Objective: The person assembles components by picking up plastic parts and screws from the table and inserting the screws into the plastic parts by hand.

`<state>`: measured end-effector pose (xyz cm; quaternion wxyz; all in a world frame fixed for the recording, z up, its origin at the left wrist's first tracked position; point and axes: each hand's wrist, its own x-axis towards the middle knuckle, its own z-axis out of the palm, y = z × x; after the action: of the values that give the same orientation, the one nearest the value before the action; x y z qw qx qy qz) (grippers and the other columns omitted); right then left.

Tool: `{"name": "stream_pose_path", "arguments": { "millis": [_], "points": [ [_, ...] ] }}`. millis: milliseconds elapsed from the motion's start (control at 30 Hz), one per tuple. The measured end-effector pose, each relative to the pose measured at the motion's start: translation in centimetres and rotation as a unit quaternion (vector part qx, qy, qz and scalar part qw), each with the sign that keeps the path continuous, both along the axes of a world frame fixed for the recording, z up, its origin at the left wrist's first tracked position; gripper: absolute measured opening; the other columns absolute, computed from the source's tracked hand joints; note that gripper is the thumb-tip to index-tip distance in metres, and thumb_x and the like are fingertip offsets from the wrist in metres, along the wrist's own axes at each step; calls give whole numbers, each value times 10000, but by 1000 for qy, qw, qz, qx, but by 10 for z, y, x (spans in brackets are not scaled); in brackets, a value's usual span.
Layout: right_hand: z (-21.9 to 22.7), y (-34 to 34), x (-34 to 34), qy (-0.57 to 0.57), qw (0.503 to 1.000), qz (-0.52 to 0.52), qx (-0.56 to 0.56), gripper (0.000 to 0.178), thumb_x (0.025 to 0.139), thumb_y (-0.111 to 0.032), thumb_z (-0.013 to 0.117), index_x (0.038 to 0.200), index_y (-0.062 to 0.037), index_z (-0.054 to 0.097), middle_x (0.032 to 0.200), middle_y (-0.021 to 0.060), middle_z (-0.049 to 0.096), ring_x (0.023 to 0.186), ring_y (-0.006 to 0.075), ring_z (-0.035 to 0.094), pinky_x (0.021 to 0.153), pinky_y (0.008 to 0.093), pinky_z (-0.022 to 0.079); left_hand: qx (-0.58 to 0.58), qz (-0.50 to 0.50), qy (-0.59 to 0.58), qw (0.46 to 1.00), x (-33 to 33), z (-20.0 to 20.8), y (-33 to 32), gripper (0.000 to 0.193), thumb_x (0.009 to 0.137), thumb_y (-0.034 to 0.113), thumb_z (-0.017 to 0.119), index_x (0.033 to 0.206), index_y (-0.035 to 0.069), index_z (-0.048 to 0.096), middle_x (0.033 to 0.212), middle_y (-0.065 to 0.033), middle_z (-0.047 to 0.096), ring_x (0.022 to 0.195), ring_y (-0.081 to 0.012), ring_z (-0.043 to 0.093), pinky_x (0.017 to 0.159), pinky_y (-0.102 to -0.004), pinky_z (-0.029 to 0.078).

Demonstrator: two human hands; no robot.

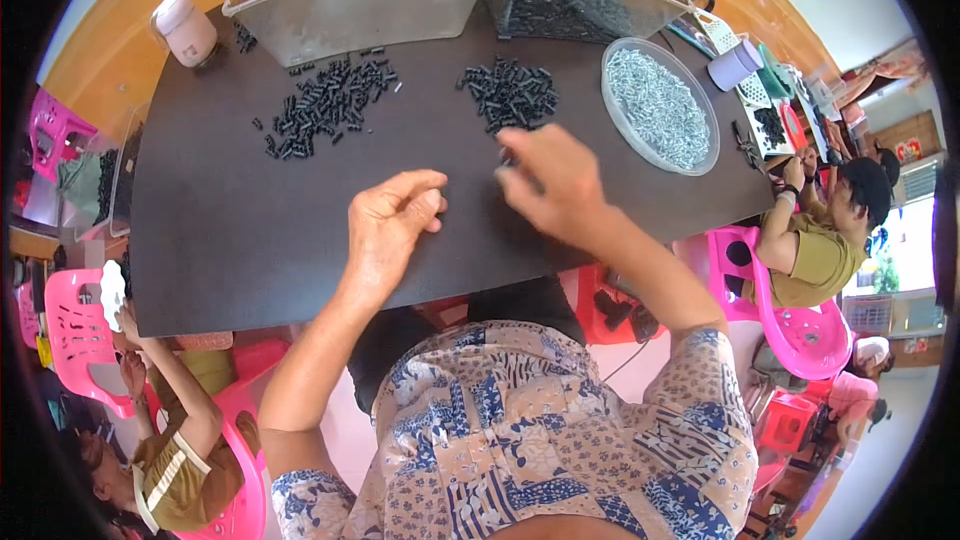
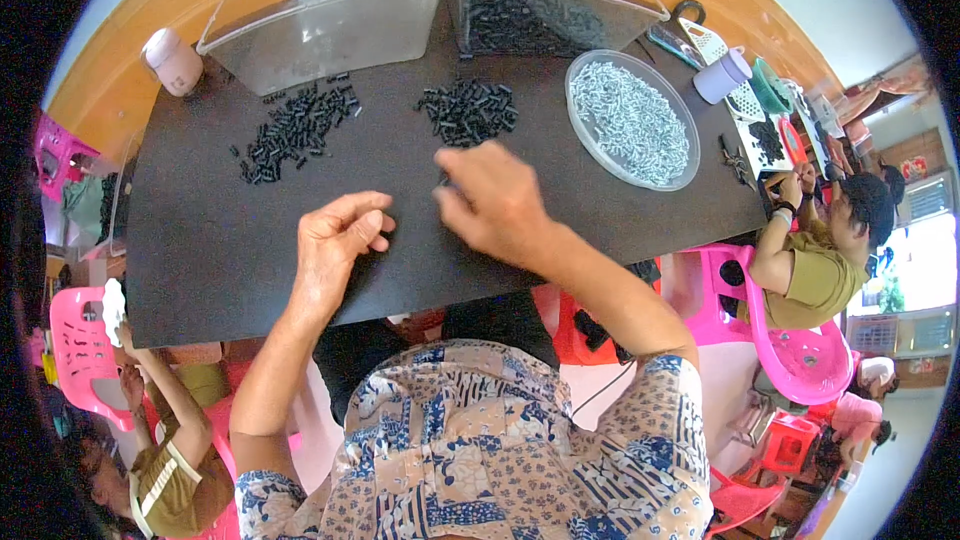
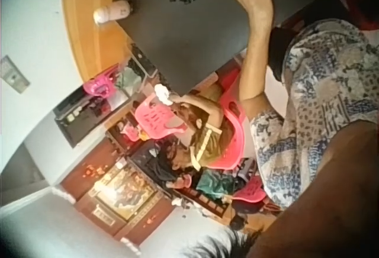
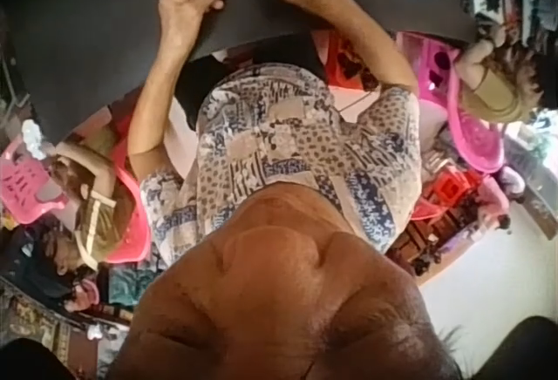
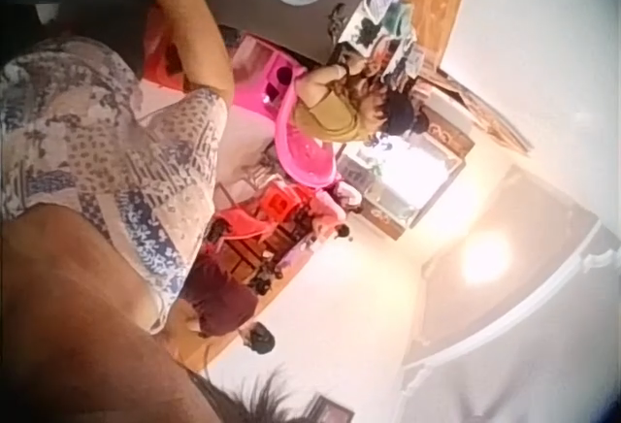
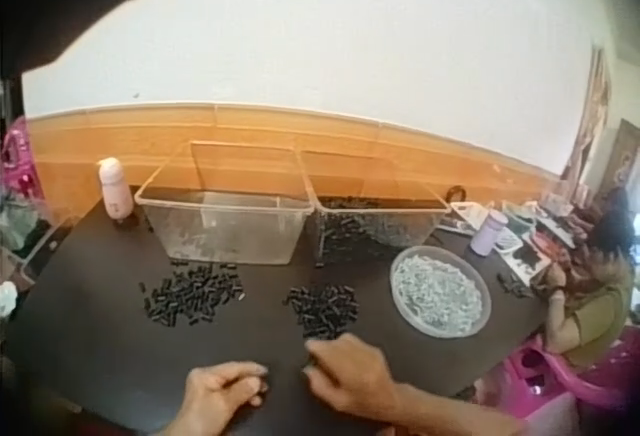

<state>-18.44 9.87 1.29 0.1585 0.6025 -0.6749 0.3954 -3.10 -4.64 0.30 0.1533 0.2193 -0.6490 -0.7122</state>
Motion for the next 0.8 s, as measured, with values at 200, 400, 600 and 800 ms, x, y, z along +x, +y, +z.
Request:
{"name": "stream_pose_path", "arguments": {
  "millis": [200,400,600,800],
  "points": [
    [32,11,-66,-58,986,-154,-5,338,723,-16,641,1058,-24,600,658,90,518,553,181,498,527,306,423,-372,62,26,926,-55,2,-29,224,787,101,573,986,35,651,905,-149,658,799,-285,636,717,-351,478],
    [60,-23,-115,-87,976,-183,-84,339,714,-23,622,1050,5,589,629,74,502,564,167,510,564,290,446,-554,103,-17,826,-126,-17,-39,225,713,181,698,893,62,636,817,-135,623,800,-311,608,713,-414,453],
    [71,-55,-175,124,960,-233,-90,314,711,-65,522,1008,-14,611,821,191,633,804,357,606,730,453,483,-593,91,-69,797,-150,-25,-44,158,702,164,701,806,57,649,809,-147,605,779,-311,600,717,-415,437],
    [84,-81,-207,197,934,-293,63,161,709,-76,523,837,-15,600,806,203,631,788,363,608,687,463,482,-507,81,-62,856,-137,-21,-50,110,708,122,675,796,58,655,822,-163,626,779,-325,616,714,-410,463]
  ]
}}
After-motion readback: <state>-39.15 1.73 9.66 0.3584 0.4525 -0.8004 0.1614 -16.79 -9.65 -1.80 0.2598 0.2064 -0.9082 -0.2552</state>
